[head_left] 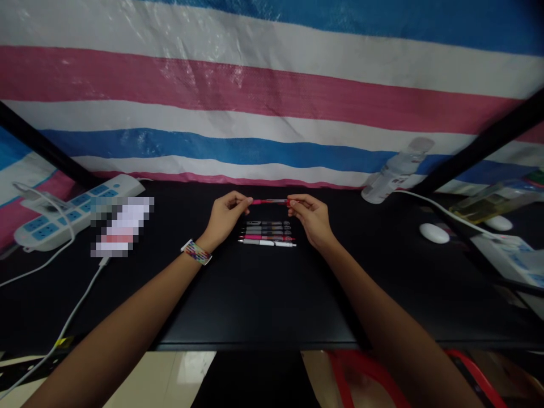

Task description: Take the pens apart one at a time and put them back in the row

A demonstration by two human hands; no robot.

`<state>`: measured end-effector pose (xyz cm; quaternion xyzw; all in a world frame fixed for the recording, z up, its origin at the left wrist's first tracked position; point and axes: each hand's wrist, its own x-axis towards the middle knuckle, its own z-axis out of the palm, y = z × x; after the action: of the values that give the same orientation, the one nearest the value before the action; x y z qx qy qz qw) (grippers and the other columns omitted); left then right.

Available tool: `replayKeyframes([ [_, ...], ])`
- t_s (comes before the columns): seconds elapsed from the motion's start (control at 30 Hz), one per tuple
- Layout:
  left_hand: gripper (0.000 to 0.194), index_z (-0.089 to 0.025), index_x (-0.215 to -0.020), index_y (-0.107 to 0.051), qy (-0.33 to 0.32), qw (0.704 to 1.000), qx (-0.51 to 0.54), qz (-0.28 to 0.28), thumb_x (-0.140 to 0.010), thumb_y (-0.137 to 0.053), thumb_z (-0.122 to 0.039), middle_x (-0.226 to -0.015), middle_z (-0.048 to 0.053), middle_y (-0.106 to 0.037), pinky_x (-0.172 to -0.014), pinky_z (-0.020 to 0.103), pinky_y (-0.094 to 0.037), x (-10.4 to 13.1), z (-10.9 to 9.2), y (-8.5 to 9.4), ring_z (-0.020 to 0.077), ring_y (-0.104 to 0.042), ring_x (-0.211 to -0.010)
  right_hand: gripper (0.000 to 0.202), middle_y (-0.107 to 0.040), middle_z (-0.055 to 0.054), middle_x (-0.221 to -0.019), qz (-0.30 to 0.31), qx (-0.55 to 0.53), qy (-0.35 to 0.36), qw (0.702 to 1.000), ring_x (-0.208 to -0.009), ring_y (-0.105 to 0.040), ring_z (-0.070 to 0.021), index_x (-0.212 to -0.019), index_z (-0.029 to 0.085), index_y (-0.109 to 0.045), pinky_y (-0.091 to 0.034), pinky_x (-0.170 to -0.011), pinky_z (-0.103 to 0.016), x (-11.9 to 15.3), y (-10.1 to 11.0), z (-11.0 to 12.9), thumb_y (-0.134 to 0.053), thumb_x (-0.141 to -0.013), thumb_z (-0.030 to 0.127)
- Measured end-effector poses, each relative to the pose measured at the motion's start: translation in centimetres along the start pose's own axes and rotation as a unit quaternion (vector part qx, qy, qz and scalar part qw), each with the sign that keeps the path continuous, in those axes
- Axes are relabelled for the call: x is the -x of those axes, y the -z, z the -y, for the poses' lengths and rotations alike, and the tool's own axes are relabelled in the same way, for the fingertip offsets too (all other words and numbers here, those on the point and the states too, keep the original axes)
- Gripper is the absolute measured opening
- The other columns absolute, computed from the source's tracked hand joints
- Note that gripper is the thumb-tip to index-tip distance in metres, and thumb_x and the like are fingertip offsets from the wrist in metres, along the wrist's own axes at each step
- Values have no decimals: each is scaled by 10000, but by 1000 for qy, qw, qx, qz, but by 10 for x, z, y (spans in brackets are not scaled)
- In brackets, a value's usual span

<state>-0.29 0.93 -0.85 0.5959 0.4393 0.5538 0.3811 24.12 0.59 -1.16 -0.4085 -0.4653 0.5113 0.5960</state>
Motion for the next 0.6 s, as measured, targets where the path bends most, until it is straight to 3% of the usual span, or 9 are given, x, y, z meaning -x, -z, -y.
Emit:
replayKeyframes([
  [0.07, 316, -203, -758, -711, 2, 1000, -11, -16, -910, -813, -461, -692, 14, -679, -647, 280, -501, -1, 2, 1, 143, -618, -652, 263, -741, -15, -812, -7, -19, -7, 1000, -749, -662, -168, -923, 249, -850, -590, -771, -370, 0, 0, 2, -939, -713, 378],
  [0.13, 239, -201, -884, -755, 4, 999, 0, -37, -871, -839, -425, -771, 22, -724, -668, 282, -520, -2, 5, 2, 155, -661, -703, 244, -710, -8, -783, -14, -38, -14, 999, -739, -646, -168, -900, 248, -842, -584, -764, -370, -1, 1, 3, -927, -708, 372],
  [0.3, 293, -196, -1079, -772, 3, 998, 10, -58, -840, -835, -353, -958, 63, -794, -738, 301, -572, -3, 11, 4, 184, -740, -834, 227, -670, -10, -782, -15, -42, -16, 999, -740, -625, -170, -916, 237, -808, -568, -757, -377, -6, 6, 1, -871, -734, 358],
  [0.6, 294, -206, -1087, -769, 2, 998, 14, -64, -846, -839, -360, -948, 68, -798, -746, 313, -583, -2, 10, 5, 204, -758, -882, 205, -656, -10, -746, -38, -56, -23, 997, -707, -594, -159, -871, 230, -799, -522, -691, -343, -9, 7, -2, -851, -711, 347],
])
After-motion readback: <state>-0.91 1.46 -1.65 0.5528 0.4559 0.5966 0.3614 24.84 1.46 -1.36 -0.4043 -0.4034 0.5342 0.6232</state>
